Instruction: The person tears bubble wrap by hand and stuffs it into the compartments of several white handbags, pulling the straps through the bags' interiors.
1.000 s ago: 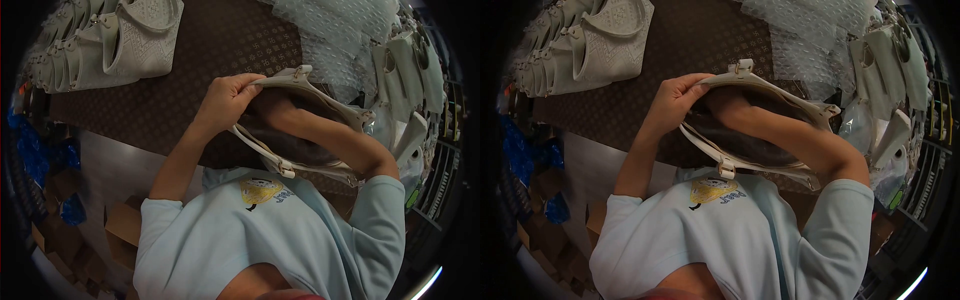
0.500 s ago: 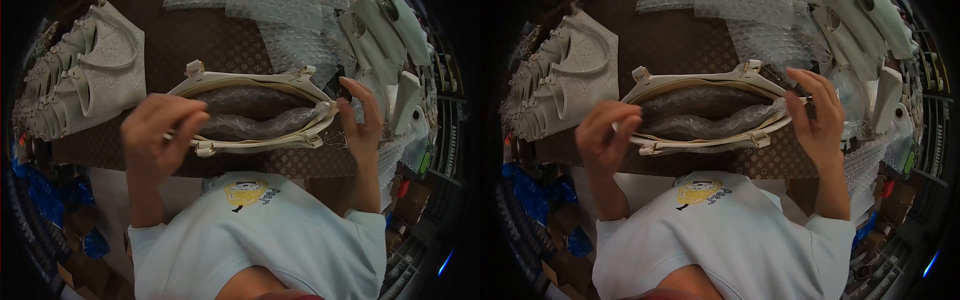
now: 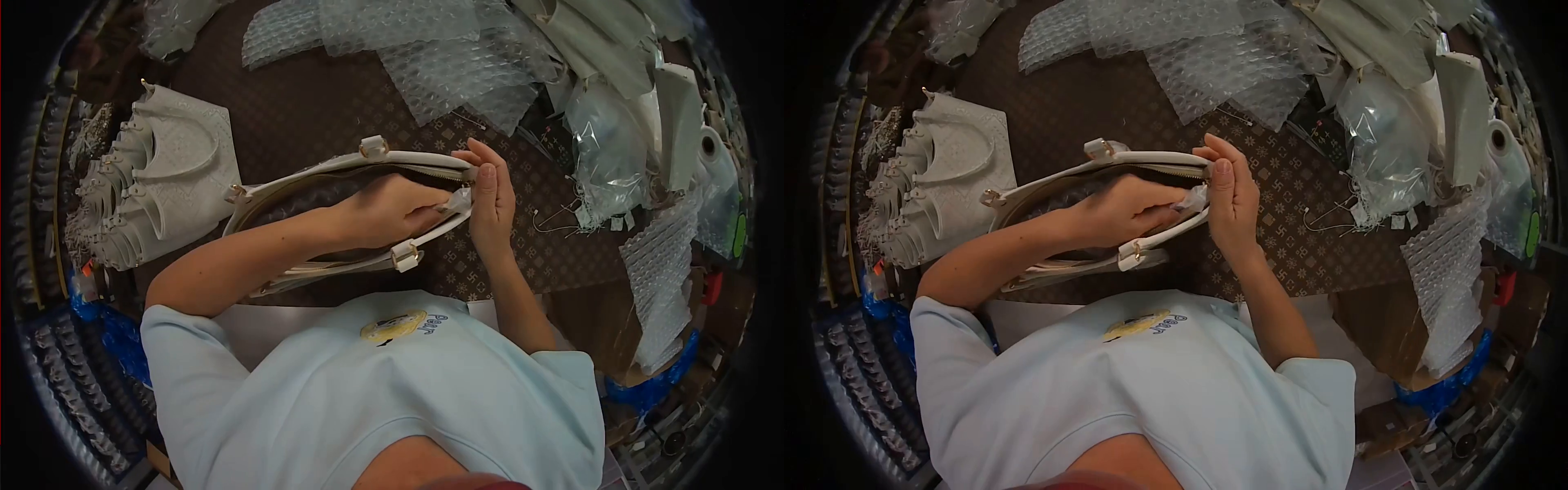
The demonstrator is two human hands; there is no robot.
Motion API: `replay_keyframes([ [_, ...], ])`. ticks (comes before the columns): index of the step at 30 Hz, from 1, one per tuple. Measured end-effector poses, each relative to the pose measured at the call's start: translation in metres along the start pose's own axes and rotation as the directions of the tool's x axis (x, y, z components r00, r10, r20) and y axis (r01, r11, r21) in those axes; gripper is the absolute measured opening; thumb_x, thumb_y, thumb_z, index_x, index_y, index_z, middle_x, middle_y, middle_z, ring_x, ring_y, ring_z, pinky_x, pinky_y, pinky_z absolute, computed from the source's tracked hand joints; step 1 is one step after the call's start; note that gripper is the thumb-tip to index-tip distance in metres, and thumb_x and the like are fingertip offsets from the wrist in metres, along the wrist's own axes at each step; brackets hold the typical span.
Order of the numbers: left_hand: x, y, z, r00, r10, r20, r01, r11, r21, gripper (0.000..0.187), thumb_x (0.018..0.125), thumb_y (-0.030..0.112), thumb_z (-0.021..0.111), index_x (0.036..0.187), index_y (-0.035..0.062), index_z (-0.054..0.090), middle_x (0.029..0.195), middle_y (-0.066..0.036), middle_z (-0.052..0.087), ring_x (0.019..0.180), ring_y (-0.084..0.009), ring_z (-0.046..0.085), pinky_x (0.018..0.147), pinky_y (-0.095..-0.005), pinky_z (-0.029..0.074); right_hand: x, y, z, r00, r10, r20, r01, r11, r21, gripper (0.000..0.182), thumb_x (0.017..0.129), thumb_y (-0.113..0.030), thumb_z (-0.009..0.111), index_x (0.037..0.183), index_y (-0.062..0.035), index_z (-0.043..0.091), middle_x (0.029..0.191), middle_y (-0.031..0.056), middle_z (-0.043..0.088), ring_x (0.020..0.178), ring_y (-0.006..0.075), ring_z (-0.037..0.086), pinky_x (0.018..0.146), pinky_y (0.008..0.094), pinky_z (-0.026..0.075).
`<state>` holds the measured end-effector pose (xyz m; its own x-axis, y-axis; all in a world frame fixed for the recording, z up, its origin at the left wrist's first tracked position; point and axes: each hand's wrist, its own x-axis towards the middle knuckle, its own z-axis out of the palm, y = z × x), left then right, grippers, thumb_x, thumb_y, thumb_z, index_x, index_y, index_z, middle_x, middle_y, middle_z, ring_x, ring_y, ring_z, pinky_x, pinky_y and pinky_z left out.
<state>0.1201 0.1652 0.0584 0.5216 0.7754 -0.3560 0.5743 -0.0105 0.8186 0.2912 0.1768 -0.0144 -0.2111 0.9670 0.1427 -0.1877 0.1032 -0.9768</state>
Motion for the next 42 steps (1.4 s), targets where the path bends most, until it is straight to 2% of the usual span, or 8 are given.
replay_keyframes([
  [7, 0.017, -0.027, 0.039, 0.998, 0.06, -0.028, -0.058, 0.997, 0.058, 0.02, 0.088, 0.009, 0.047, 0.102, 0.0018, 0.06, 0.103, -0.012, 0.06, 0.1, -0.0166, 0.055, 0.09, -0.0296, 0.041, 0.003, 0.009, 0.009, 0.998, -0.068, 0.017, 0.067, 0.996, 0.054, 0.037, 0.1, -0.026, 0.033, 0.12, 0.0012, 0.047, 0.109, 0.0132, 0.058, 0.098, 0.0147, 0.054, 0.088, 0.027, 0.042],
  [10, 0.03, -0.007, 0.026, 0.99, -0.131, -0.057, 0.081, 0.844, -0.53, 0.02, 0.087, 0.008, 0.047, 0.098, 0.0002, 0.062, 0.102, -0.015, 0.061, 0.099, -0.0198, 0.056, 0.087, -0.0307, 0.044, 0.012, 0.008, 0.011, 0.995, -0.087, -0.043, 0.091, 0.992, 0.091, 0.031, 0.099, -0.02, 0.036, 0.115, 0.002, 0.052, 0.104, 0.0123, 0.061, 0.093, 0.0129, 0.056, 0.084, 0.0258, 0.044],
  [16, -0.013, -0.015, -0.016, 0.978, -0.044, 0.202, 0.025, 0.995, 0.095, 0.028, 0.088, 0.013, 0.048, 0.112, 0.0006, 0.054, 0.109, -0.017, 0.058, 0.099, -0.0267, 0.057, 0.087, -0.0359, 0.045, 0.014, 0.002, 0.007, 0.999, -0.041, 0.029, 0.041, 0.999, 0.03, 0.031, 0.099, -0.02, 0.035, 0.114, 0.0019, 0.051, 0.104, 0.0123, 0.061, 0.094, 0.014, 0.057, 0.085, 0.0258, 0.044],
  [18, -0.049, -0.008, -0.028, 0.93, -0.361, -0.07, 0.363, 0.931, 0.029, 0.033, 0.087, 0.015, 0.051, 0.117, 0.0016, 0.049, 0.11, -0.019, 0.056, 0.1, -0.0325, 0.056, 0.087, -0.04, 0.045, 0.01, 0.003, 0.006, 0.999, -0.045, -0.019, 0.046, 0.999, 0.021, 0.031, 0.1, -0.021, 0.034, 0.112, 0.0019, 0.052, 0.104, 0.0126, 0.061, 0.095, 0.0145, 0.056, 0.087, 0.0263, 0.043],
  [22, -0.087, -0.046, 0.016, 0.945, -0.176, -0.274, 0.281, 0.868, 0.41, 0.04, 0.082, 0.017, 0.056, 0.119, 0.0036, 0.049, 0.109, -0.02, 0.056, 0.102, -0.0362, 0.054, 0.087, -0.0448, 0.045, 0.007, 0.001, 0.011, 0.998, -0.032, -0.055, 0.033, 0.999, 0.024, 0.032, 0.099, -0.023, 0.035, 0.11, 0.0024, 0.052, 0.105, 0.0135, 0.06, 0.097, 0.0156, 0.056, 0.089, 0.0274, 0.042],
  [26, -0.076, -0.053, 0.015, 0.906, -0.216, -0.364, 0.347, 0.871, 0.347, 0.038, 0.081, 0.019, 0.058, 0.115, 0.0039, 0.052, 0.104, -0.019, 0.059, 0.098, -0.0351, 0.056, 0.086, -0.0434, 0.046, 0.008, -0.003, 0.01, 0.998, -0.049, -0.032, 0.049, 0.999, -0.01, 0.033, 0.099, -0.024, 0.036, 0.109, 0.0019, 0.053, 0.105, 0.0132, 0.06, 0.097, 0.0161, 0.056, 0.089, 0.0278, 0.042],
  [32, -0.065, -0.07, 0.003, 0.981, -0.195, 0.008, 0.191, 0.971, 0.144, 0.031, 0.08, 0.021, 0.059, 0.104, 0.0022, 0.058, 0.09, -0.021, 0.062, 0.088, -0.0344, 0.059, 0.079, -0.0395, 0.045, 0.002, -0.004, 0.005, 0.992, -0.079, -0.096, 0.071, 0.994, -0.089, 0.032, 0.099, -0.025, 0.037, 0.106, 0.0007, 0.055, 0.1, 0.0112, 0.062, 0.094, 0.0151, 0.057, 0.087, 0.0268, 0.043],
  [42, -0.054, -0.053, 0.01, 0.995, -0.063, 0.074, 0.043, 0.968, 0.248, 0.03, 0.089, 0.018, 0.049, 0.113, 0.0036, 0.059, 0.122, -0.019, 0.053, 0.107, -0.0307, 0.054, 0.09, -0.0349, 0.042, -0.012, -0.011, 0.001, 0.978, -0.125, -0.165, 0.067, 0.946, -0.318, 0.028, 0.098, -0.024, 0.042, 0.102, -0.0025, 0.059, 0.09, 0.0058, 0.064, 0.08, 0.0103, 0.056, 0.073, 0.0242, 0.044],
])
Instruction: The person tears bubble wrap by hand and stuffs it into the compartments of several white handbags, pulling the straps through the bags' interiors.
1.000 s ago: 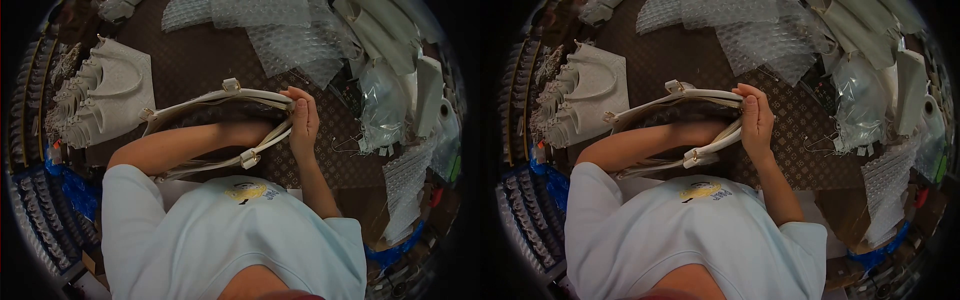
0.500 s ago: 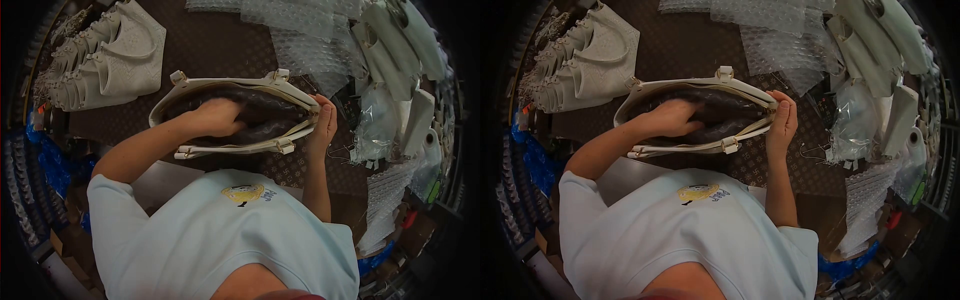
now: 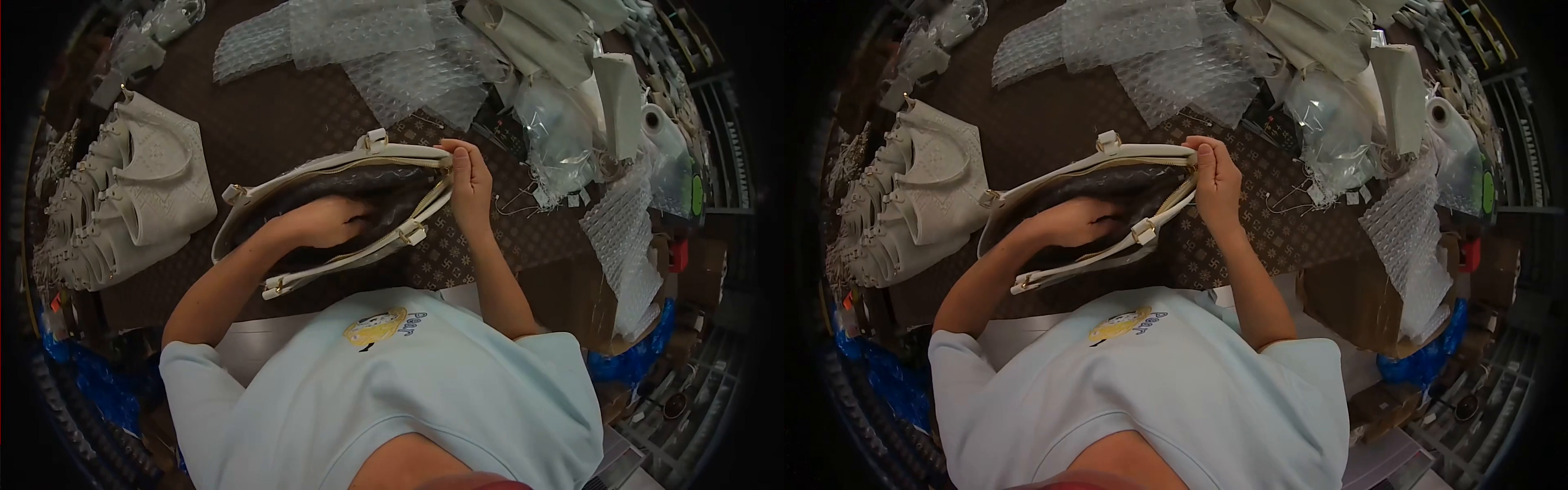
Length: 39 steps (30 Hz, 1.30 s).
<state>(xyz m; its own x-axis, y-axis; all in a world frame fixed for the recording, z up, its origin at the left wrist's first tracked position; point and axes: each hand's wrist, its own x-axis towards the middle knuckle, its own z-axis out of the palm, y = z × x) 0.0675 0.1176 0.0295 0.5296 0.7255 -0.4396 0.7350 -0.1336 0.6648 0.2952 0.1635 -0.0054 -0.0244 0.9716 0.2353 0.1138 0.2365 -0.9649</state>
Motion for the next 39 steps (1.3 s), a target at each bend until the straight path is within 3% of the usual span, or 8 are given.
replay_keyframes([
  [9, -0.103, 0.019, -0.026, 0.987, -0.008, 0.16, 0.079, 0.892, -0.446, 0.047, 0.088, 0.033, 0.058, 0.121, 0.0001, 0.054, 0.13, -0.016, 0.05, 0.121, -0.0262, 0.047, 0.1, -0.0358, 0.036, -0.01, -0.01, -0.019, 0.998, -0.045, 0.051, 0.052, 0.988, -0.143, 0.023, 0.096, -0.016, 0.047, 0.11, -0.003, 0.058, 0.095, 0.0058, 0.064, 0.083, 0.0073, 0.056, 0.074, 0.0203, 0.044],
  [16, -0.121, 0.002, 0.03, 0.791, -0.079, -0.607, -0.167, 0.926, -0.338, 0.048, 0.067, 0.034, 0.077, 0.1, 0.0021, 0.063, 0.092, -0.009, 0.065, 0.085, -0.0165, 0.061, 0.074, -0.0282, 0.048, 0.012, -0.046, -0.004, 0.991, -0.124, -0.055, 0.117, 0.987, -0.114, 0.018, 0.094, -0.014, 0.05, 0.102, -0.0011, 0.059, 0.095, 0.0083, 0.064, 0.087, 0.0091, 0.057, 0.076, 0.0205, 0.043],
  [19, -0.106, -0.009, 0.033, 0.621, -0.124, -0.774, -0.183, 0.937, -0.297, 0.037, 0.067, 0.038, 0.077, 0.077, 0.0046, 0.065, 0.063, -0.003, 0.063, 0.054, -0.0114, 0.06, 0.049, -0.0248, 0.045, -0.016, -0.108, -0.018, 0.656, -0.629, 0.416, 0.56, 0.776, 0.29, 0.016, 0.086, -0.013, 0.058, 0.098, -0.0019, 0.059, 0.088, 0.0091, 0.064, 0.081, 0.0165, 0.062, 0.071, 0.0257, 0.048],
  [22, -0.095, -0.01, 0.029, 0.629, -0.022, -0.777, -0.258, 0.937, -0.235, 0.036, 0.065, 0.043, 0.077, 0.067, 0.0088, 0.065, 0.053, -0.001, 0.058, 0.048, -0.0115, 0.056, 0.045, -0.0239, 0.041, -0.042, -0.119, 0.015, 0.209, -0.38, 0.901, 0.311, 0.899, 0.307, 0.026, 0.076, -0.009, 0.065, 0.101, -0.0047, 0.06, 0.084, 0.0103, 0.065, 0.073, 0.0256, 0.063, 0.062, 0.0326, 0.051],
  [27, -0.067, -0.016, 0.02, 0.641, 0.027, -0.767, -0.248, 0.953, -0.174, 0.043, 0.066, 0.05, 0.075, 0.06, 0.0097, 0.063, 0.046, -0.003, 0.05, 0.042, -0.0144, 0.048, 0.044, -0.027, 0.037, -0.085, 0.018, 0.037, 0.405, -0.173, 0.898, 0.899, 0.253, -0.357, 0.029, 0.081, -0.016, 0.054, 0.109, -0.0068, 0.056, 0.08, 0.0118, 0.064, 0.074, 0.0279, 0.064, 0.065, 0.0385, 0.049],
  [32, -0.067, -0.026, 0.006, 0.713, 0.028, -0.701, -0.251, 0.943, -0.218, 0.047, 0.073, 0.054, 0.067, 0.079, 0.0071, 0.066, 0.062, -0.002, 0.056, 0.055, -0.011, 0.05, 0.053, -0.0258, 0.04, -0.056, -0.088, 0.001, -0.196, 0.295, 0.935, 0.555, 0.82, -0.142, 0.031, 0.083, -0.013, 0.047, 0.112, -0.0047, 0.054, 0.079, 0.0122, 0.062, 0.072, 0.0291, 0.062, 0.065, 0.0379, 0.049],
  [36, -0.063, -0.017, 0.008, 0.631, 0.06, -0.774, -0.629, 0.623, -0.465, 0.065, 0.077, 0.063, 0.058, 0.107, 0.0053, 0.064, 0.092, -0.005, 0.065, 0.078, -0.011, 0.058, 0.068, -0.0259, 0.046, 0.007, -0.199, -0.042, -0.114, -0.353, 0.929, 0.328, 0.869, 0.371, 0.028, 0.089, -0.015, 0.051, 0.113, -0.0009, 0.055, 0.078, 0.0095, 0.059, 0.061, 0.0196, 0.057, 0.057, 0.0302, 0.05],
  [39, -0.07, -0.015, 0.008, 0.576, 0.232, -0.784, -0.756, 0.516, -0.403, 0.081, 0.078, 0.07, 0.047, 0.114, -0.0011, 0.059, 0.11, -0.01, 0.06, 0.097, -0.0163, 0.058, 0.084, -0.0292, 0.045, 0.036, -0.232, -0.051, 0.513, -0.682, 0.521, 0.446, 0.731, 0.517, 0.025, 0.094, -0.014, 0.046, 0.111, 0.0012, 0.056, 0.08, 0.0105, 0.062, 0.066, 0.017, 0.06, 0.062, 0.0273, 0.052],
])
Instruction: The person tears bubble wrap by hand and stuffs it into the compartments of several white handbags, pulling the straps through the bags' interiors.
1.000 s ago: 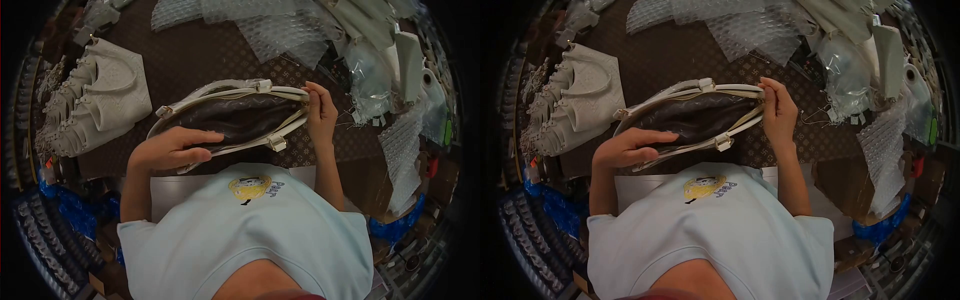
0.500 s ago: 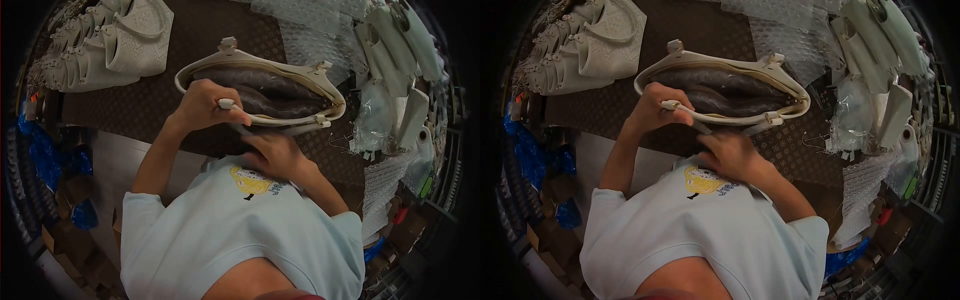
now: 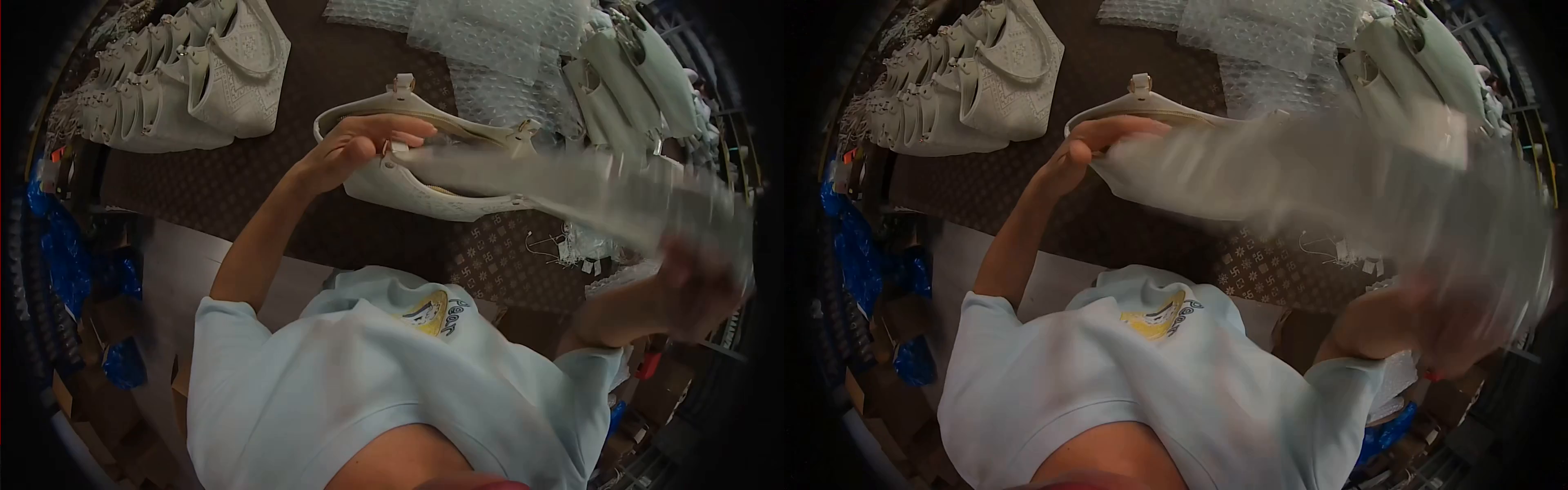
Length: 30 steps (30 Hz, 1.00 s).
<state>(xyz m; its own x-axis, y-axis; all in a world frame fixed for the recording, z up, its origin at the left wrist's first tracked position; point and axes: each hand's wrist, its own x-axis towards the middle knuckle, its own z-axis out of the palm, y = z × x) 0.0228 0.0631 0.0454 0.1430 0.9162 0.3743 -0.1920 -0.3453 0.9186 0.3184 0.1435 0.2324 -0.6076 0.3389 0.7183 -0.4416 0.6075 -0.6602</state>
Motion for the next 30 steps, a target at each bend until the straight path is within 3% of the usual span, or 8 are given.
replay_keyframes([
  [4, -0.004, 0.017, 0.002, 0.965, -0.193, 0.18, 0.195, 0.981, 0.008, 0.091, 0.072, 0.08, 0.036, 0.101, -0.0008, 0.063, 0.093, -0.008, 0.065, 0.092, -0.0166, 0.059, 0.085, -0.0296, 0.044, 0.059, 0.084, -0.018, 0.98, -0.169, -0.105, 0.053, 0.733, -0.678, 0.027, 0.097, -0.024, 0.042, 0.106, -0.002, 0.056, 0.083, 0.0091, 0.065, 0.068, 0.0144, 0.063, 0.066, 0.0271, 0.052],
  [6, -0.002, 0.012, -0.008, 0.908, -0.379, 0.179, 0.416, 0.869, -0.268, 0.077, 0.081, 0.072, 0.038, 0.093, -0.0004, 0.064, 0.086, -0.008, 0.065, 0.089, -0.0178, 0.06, 0.082, -0.0293, 0.045, 0.065, 0.099, 0.004, 0.931, 0.356, -0.078, -0.335, 0.754, -0.565, 0.029, 0.097, -0.024, 0.042, 0.114, -0.0037, 0.054, 0.089, 0.0075, 0.066, 0.075, 0.014, 0.064, 0.068, 0.0264, 0.051],
  [11, 0.007, -0.002, 0.0, 0.788, -0.611, 0.069, 0.369, 0.56, 0.741, 0.033, 0.091, 0.03, 0.045, 0.098, 0.0036, 0.063, 0.086, -0.013, 0.065, 0.081, -0.0239, 0.063, 0.076, -0.0324, 0.048, 0.031, 0.133, 0.052, 0.24, 0.889, 0.389, -0.746, 0.425, -0.512, 0.028, 0.096, -0.027, 0.042, 0.099, -0.003, 0.055, 0.086, 0.0077, 0.066, 0.073, 0.0132, 0.063, 0.067, 0.0275, 0.051],
  [13, 0.001, -0.021, -0.001, 0.799, -0.578, 0.165, 0.373, 0.693, 0.617, 0.028, 0.087, 0.023, 0.05, 0.104, 0.0033, 0.061, 0.088, -0.015, 0.064, 0.08, -0.0254, 0.062, 0.075, -0.0352, 0.048, 0.0, 0.149, 0.064, 0.107, 0.857, 0.504, -0.77, 0.393, -0.504, 0.03, 0.095, -0.03, 0.044, 0.098, -0.0025, 0.055, 0.085, 0.0083, 0.065, 0.076, 0.0143, 0.062, 0.067, 0.0293, 0.05],
  [24, 0.016, -0.019, -0.006, 0.626, -0.735, 0.26, 0.358, 0.568, 0.741, 0.05, 0.082, 0.05, 0.06, 0.083, -0.0001, 0.063, 0.071, -0.015, 0.062, 0.068, -0.0255, 0.059, 0.063, -0.0344, 0.046, -0.097, 0.237, 0.078, 0.278, 0.754, 0.595, -0.352, 0.656, -0.667, 0.026, 0.084, -0.019, 0.046, 0.084, 0.0005, 0.063, 0.086, 0.0242, 0.062, 0.083, 0.0387, 0.061, 0.072, 0.0455, 0.046],
  [26, 0.007, -0.034, -0.007, 0.663, -0.696, 0.276, 0.367, 0.623, 0.691, 0.048, 0.082, 0.048, 0.06, 0.08, 0.0002, 0.064, 0.069, -0.015, 0.062, 0.067, -0.0261, 0.06, 0.063, -0.0344, 0.046, -0.132, 0.27, 0.075, 0.543, 0.6, 0.588, -0.387, 0.8, -0.459, 0.024, 0.082, -0.021, 0.051, 0.091, -0.0033, 0.065, 0.078, 0.0213, 0.063, 0.076, 0.038, 0.061, 0.07, 0.0438, 0.048],
  [27, 0.004, -0.025, -0.005, 0.713, -0.647, 0.271, 0.328, 0.649, 0.686, 0.046, 0.083, 0.046, 0.06, 0.077, 0.0004, 0.065, 0.068, -0.014, 0.062, 0.067, -0.0249, 0.06, 0.062, -0.0347, 0.046, -0.097, 0.243, 0.086, 0.333, 0.739, 0.585, 0.061, 0.603, -0.796, 0.02, 0.078, -0.015, 0.052, 0.087, -0.0041, 0.066, 0.077, 0.0198, 0.063, 0.075, 0.0348, 0.062, 0.07, 0.0435, 0.048],
  [30, 0.01, -0.01, -0.004, 0.678, -0.686, 0.263, 0.368, 0.627, 0.687, 0.045, 0.083, 0.045, 0.061, 0.077, 0.0009, 0.065, 0.068, -0.013, 0.063, 0.067, -0.0238, 0.06, 0.062, -0.0352, 0.046, -0.105, 0.251, 0.094, 0.323, 0.774, 0.544, 0.202, 0.505, -0.839, 0.014, 0.07, -0.011, 0.056, 0.079, -0.0062, 0.066, 0.077, 0.0163, 0.064, 0.071, 0.0334, 0.061, 0.064, 0.0422, 0.047],
])
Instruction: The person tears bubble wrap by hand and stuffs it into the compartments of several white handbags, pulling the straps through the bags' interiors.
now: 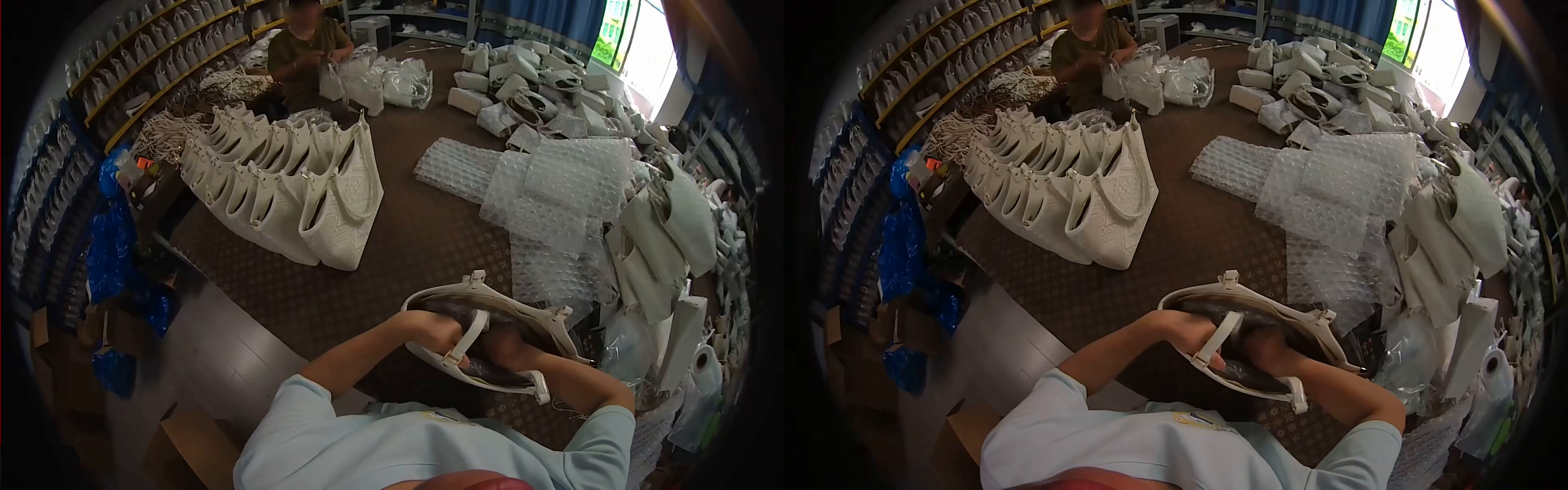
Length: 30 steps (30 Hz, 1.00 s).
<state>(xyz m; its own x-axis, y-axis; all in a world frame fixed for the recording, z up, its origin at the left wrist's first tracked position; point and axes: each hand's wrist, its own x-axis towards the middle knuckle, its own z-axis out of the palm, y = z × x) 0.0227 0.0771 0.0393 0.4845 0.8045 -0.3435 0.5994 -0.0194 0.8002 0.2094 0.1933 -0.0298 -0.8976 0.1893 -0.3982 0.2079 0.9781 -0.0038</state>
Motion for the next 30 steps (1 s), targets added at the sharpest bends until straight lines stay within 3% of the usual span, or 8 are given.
replay_keyframes([
  [1, 0.001, 0.0, 0.0, 1.0, 0.004, -0.008, -0.004, 1.0, -0.006, 0.045, 0.083, 0.045, 0.061, 0.077, 0.0009, 0.065, 0.068, -0.013, 0.063, 0.067, -0.0238, 0.06, 0.062, -0.0352, 0.046, 0.001, 0.006, 0.009, 1.0, -0.003, 0.006, 0.003, 1.0, -0.008, 0.014, 0.07, -0.011, 0.056, 0.079, -0.0062, 0.066, 0.077, 0.0163, 0.064, 0.071, 0.0334, 0.061, 0.064, 0.0422, 0.047],
  [3, 0.001, -0.002, -0.002, 0.999, -0.034, 0.021, 0.034, 0.999, -0.013, 0.043, 0.083, 0.044, 0.061, 0.079, 0.0015, 0.066, 0.069, -0.012, 0.063, 0.066, -0.023, 0.06, 0.062, -0.0357, 0.046, 0.007, 0.022, 0.032, 0.979, -0.128, -0.162, 0.188, 0.875, 0.446, 0.016, 0.07, -0.012, 0.057, 0.082, -0.0056, 0.066, 0.081, 0.0168, 0.064, 0.074, 0.0339, 0.061, 0.067, 0.0421, 0.048],
  [5, 0.001, 0.0, -0.004, 0.999, -0.026, 0.022, 0.026, 1.0, -0.007, 0.041, 0.083, 0.043, 0.062, 0.082, 0.0019, 0.067, 0.071, -0.012, 0.064, 0.068, -0.023, 0.061, 0.063, -0.0353, 0.046, 0.015, 0.023, 0.053, 0.977, -0.129, -0.168, 0.194, 0.864, 0.465, 0.017, 0.07, -0.013, 0.057, 0.083, -0.0051, 0.066, 0.082, 0.0177, 0.064, 0.075, 0.0339, 0.061, 0.069, 0.0423, 0.049],
  [12, 0.008, -0.003, -0.001, 0.995, -0.081, 0.062, 0.083, 0.996, -0.036, 0.036, 0.083, 0.037, 0.063, 0.095, 0.003, 0.068, 0.084, -0.012, 0.068, 0.08, -0.0227, 0.063, 0.072, -0.0335, 0.049, 0.011, 0.014, 0.031, 0.986, -0.123, -0.116, 0.163, 0.868, 0.469, 0.022, 0.073, -0.014, 0.055, 0.09, -0.0057, 0.067, 0.092, 0.0198, 0.064, 0.086, 0.0332, 0.061, 0.078, 0.0411, 0.049],
  [22, 0.012, -0.009, 0.002, 0.992, -0.115, 0.057, 0.117, 0.993, -0.029, 0.037, 0.084, 0.037, 0.063, 0.096, 0.002, 0.067, 0.087, -0.012, 0.067, 0.082, -0.0233, 0.063, 0.074, -0.0334, 0.048, 0.011, 0.01, 0.022, 0.994, -0.089, 0.066, 0.051, 0.898, 0.436, 0.024, 0.076, -0.017, 0.053, 0.093, -0.0081, 0.067, 0.097, 0.0168, 0.064, 0.089, 0.0323, 0.062, 0.08, 0.0412, 0.049],
  [24, 0.014, -0.019, 0.007, 0.999, 0.02, -0.039, -0.022, 0.998, -0.058, 0.045, 0.084, 0.046, 0.057, 0.084, 0.001, 0.066, 0.068, -0.014, 0.061, 0.062, -0.0236, 0.055, 0.061, -0.0368, 0.042, 0.011, 0.012, 0.026, 0.993, -0.112, -0.022, 0.11, 0.888, 0.447, 0.024, 0.078, -0.018, 0.052, 0.093, -0.0082, 0.067, 0.097, 0.0162, 0.065, 0.09, 0.0321, 0.062, 0.079, 0.0414, 0.05],
  [28, 0.013, -0.016, 0.007, 0.999, -0.018, -0.051, 0.014, 0.997, -0.082, 0.044, 0.084, 0.044, 0.058, 0.084, 0.001, 0.066, 0.067, -0.013, 0.061, 0.061, -0.0229, 0.055, 0.061, -0.0364, 0.042, 0.008, 0.011, 0.024, 0.989, -0.12, -0.086, 0.147, 0.853, 0.501, 0.024, 0.079, -0.019, 0.052, 0.094, -0.0081, 0.067, 0.098, 0.0161, 0.065, 0.09, 0.0321, 0.062, 0.079, 0.0413, 0.05],
  [30, 0.012, -0.009, 0.003, 0.993, -0.111, 0.024, 0.113, 0.992, -0.061, 0.039, 0.084, 0.037, 0.062, 0.095, 0.0006, 0.066, 0.086, -0.013, 0.067, 0.082, -0.0234, 0.063, 0.074, -0.0333, 0.048, 0.01, 0.01, 0.023, 0.994, -0.11, -0.015, 0.104, 0.882, 0.46, 0.024, 0.08, -0.021, 0.052, 0.095, -0.0086, 0.067, 0.098, 0.0164, 0.064, 0.091, 0.0319, 0.062, 0.08, 0.0413, 0.049],
])
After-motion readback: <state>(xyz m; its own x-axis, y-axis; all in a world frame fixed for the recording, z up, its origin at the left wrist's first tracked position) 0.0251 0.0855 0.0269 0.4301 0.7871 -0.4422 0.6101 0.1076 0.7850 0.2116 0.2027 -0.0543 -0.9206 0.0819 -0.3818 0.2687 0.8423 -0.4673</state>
